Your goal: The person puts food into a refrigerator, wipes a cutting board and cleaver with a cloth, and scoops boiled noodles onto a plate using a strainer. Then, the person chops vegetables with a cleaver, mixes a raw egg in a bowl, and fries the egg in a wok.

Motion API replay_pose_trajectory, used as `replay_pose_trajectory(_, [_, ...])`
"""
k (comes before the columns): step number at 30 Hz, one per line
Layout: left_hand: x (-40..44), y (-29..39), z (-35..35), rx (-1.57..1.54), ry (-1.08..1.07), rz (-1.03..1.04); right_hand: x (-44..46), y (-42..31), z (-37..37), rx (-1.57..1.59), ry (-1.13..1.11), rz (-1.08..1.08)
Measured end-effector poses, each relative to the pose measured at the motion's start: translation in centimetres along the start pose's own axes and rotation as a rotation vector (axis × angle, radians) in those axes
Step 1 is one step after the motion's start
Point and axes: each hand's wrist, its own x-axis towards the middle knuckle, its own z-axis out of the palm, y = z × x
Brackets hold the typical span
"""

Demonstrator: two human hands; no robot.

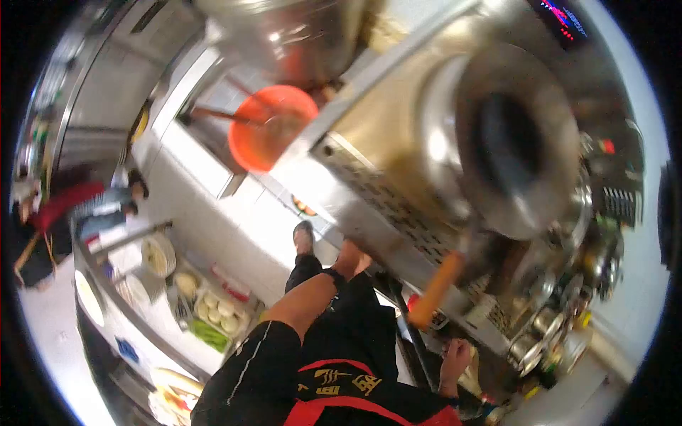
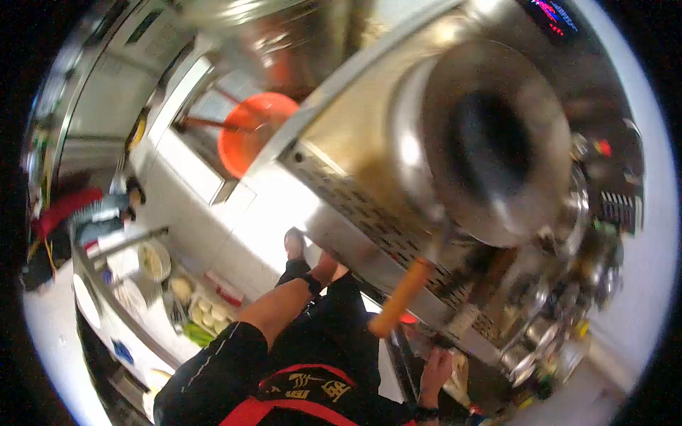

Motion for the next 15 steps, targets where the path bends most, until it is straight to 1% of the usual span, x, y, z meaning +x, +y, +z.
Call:
replay_pose_trajectory(1, [1.4, 3.1, -1.2, 0.354, -0.244, 0.006, -0.4, 0.5, 0.4, 0.011, 0.003, 0.066])
replay_pose_trajectory(2, [3.2, 7.1, -2.2, 0.762, -0.500, 0.120, -0.6, 1.2, 0.8, -0.023, -0.027, 0.053])
replay_pose_trajectory(3, [5.0, 11.4, -3.2, 1.036, -0.722, 0.297, -0.7, 2.5, 1.1, -0.050, -0.049, 0.058])
replay_pose_trajectory(4, [5.5, 10.7, -4.6, 1.099, -0.939, 0.047, -0.7, 4.5, 1.1, -0.074, -0.069, 0.060])
replay_pose_trajectory(5, [5.9, 9.1, -6.9, 1.087, -0.921, 0.028, -0.7, 6.1, 1.0, -0.099, -0.081, 0.055])
replay_pose_trajectory(7, [7.4, 4.7, -11.9, 1.151, -0.685, -0.138, 1.1, 10.7, -0.1, -0.435, -0.268, 0.440])
replay_pose_trajectory(8, [8.4, 2.6, -14.4, 1.289, -0.623, -0.177, 2.1, 13.4, -1.0, -0.448, -0.266, 0.434])
replay_pose_trajectory(9, [9.1, 0.5, -16.5, 1.419, -0.565, -0.220, 3.2, 16.7, -3.1, -0.138, -0.302, 0.748])
replay_pose_trajectory(10, [9.7, -3.8, -18.9, 1.477, -0.452, -0.219, 4.4, 18.3, -4.1, 0.190, -0.322, 1.044])
replay_pose_trajectory(11, [10.5, -8.2, -20.7, 1.536, -0.336, -0.218, 4.5, 18.9, -4.3, 0.213, -0.304, 1.050])
replay_pose_trajectory(13, [13.6, -10.6, -21.9, 1.458, -0.215, -0.200, 4.8, 19.4, -3.3, 0.151, -0.274, 0.957])
replay_pose_trajectory(14, [15.6, -11.6, -22.1, 1.381, -0.159, -0.136, 5.0, 19.6, -2.8, 0.125, -0.265, 0.929])
replay_pose_trajectory(15, [16.6, -12.5, -22.1, 1.468, -0.184, 0.032, 5.1, 19.6, -2.5, 0.111, -0.260, 0.910])
